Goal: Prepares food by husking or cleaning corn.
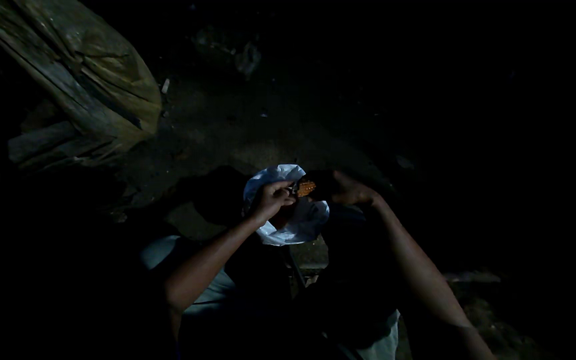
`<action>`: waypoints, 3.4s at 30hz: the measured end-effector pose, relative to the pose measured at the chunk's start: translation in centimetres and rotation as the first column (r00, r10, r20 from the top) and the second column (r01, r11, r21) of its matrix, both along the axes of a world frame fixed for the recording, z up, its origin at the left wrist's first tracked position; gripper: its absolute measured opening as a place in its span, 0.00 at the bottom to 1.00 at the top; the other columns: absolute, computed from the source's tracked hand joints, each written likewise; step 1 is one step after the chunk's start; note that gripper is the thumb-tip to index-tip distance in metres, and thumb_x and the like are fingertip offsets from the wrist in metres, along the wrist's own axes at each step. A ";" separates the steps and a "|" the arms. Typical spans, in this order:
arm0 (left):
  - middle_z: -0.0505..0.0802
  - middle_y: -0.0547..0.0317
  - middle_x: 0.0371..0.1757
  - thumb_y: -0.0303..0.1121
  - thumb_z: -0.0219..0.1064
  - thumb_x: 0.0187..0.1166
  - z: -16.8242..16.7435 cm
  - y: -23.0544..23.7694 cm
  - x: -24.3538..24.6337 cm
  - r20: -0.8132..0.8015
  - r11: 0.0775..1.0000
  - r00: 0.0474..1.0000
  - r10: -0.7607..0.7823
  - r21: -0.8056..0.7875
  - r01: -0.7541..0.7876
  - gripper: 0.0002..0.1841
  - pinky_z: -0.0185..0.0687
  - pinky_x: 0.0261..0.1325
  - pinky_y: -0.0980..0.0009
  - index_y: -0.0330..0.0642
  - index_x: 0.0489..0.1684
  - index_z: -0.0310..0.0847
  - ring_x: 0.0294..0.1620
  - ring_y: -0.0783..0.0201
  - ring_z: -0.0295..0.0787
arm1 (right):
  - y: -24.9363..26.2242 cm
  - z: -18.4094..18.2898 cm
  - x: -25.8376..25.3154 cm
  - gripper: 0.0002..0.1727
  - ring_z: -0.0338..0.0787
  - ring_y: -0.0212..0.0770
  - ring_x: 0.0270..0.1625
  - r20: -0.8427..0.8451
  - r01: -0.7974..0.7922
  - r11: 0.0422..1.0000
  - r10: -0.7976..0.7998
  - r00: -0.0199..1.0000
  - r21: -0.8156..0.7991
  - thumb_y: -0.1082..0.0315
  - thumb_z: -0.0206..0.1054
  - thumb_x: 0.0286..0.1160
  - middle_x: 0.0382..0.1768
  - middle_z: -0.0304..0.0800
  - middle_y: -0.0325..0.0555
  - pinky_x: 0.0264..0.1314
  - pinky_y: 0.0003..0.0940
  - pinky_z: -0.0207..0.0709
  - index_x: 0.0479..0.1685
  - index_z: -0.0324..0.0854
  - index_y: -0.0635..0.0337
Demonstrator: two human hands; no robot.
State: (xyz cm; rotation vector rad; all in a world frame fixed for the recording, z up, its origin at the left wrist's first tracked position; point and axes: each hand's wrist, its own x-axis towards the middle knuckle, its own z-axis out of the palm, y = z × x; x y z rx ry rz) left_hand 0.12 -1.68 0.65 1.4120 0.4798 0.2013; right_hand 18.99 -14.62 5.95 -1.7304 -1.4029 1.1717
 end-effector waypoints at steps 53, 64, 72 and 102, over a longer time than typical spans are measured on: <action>0.92 0.39 0.56 0.28 0.62 0.86 -0.5 -0.4 0.2 0.020 0.995 1.000 -0.011 0.095 0.009 0.20 0.88 0.63 0.60 0.26 0.72 0.78 0.53 0.57 0.94 | 0.1 1.5 -0.9 0.17 0.84 0.28 0.34 0.142 0.047 0.996 -0.035 0.989 -0.076 0.75 0.66 0.82 0.43 0.90 0.45 0.40 0.26 0.81 0.68 0.81 0.66; 0.90 0.37 0.60 0.27 0.59 0.89 -0.3 -0.4 0.2 0.043 1.000 0.999 -0.020 0.020 0.019 0.19 0.88 0.65 0.66 0.23 0.72 0.77 0.55 0.59 0.94 | 0.0 1.5 -1.1 0.18 0.84 0.26 0.33 0.132 0.049 0.996 -0.039 0.990 -0.075 0.75 0.66 0.81 0.43 0.89 0.44 0.40 0.24 0.81 0.68 0.80 0.67; 0.90 0.38 0.61 0.25 0.56 0.89 0.0 -0.6 0.1 0.013 0.999 1.000 -0.010 0.043 0.010 0.18 0.88 0.65 0.65 0.25 0.72 0.77 0.55 0.60 0.94 | -0.1 1.3 -0.8 0.17 0.84 0.28 0.33 0.145 0.023 0.999 -0.016 0.989 -0.047 0.76 0.65 0.81 0.43 0.89 0.46 0.40 0.26 0.82 0.68 0.80 0.68; 0.92 0.38 0.59 0.34 0.65 0.86 0.0 -0.4 0.1 0.022 0.974 0.999 -0.039 0.225 0.032 0.24 0.85 0.66 0.59 0.29 0.76 0.76 0.56 0.56 0.93 | -0.1 1.1 -0.9 0.15 0.83 0.26 0.29 0.081 0.063 0.996 -0.058 0.995 -0.062 0.73 0.62 0.85 0.39 0.89 0.41 0.36 0.24 0.80 0.66 0.82 0.65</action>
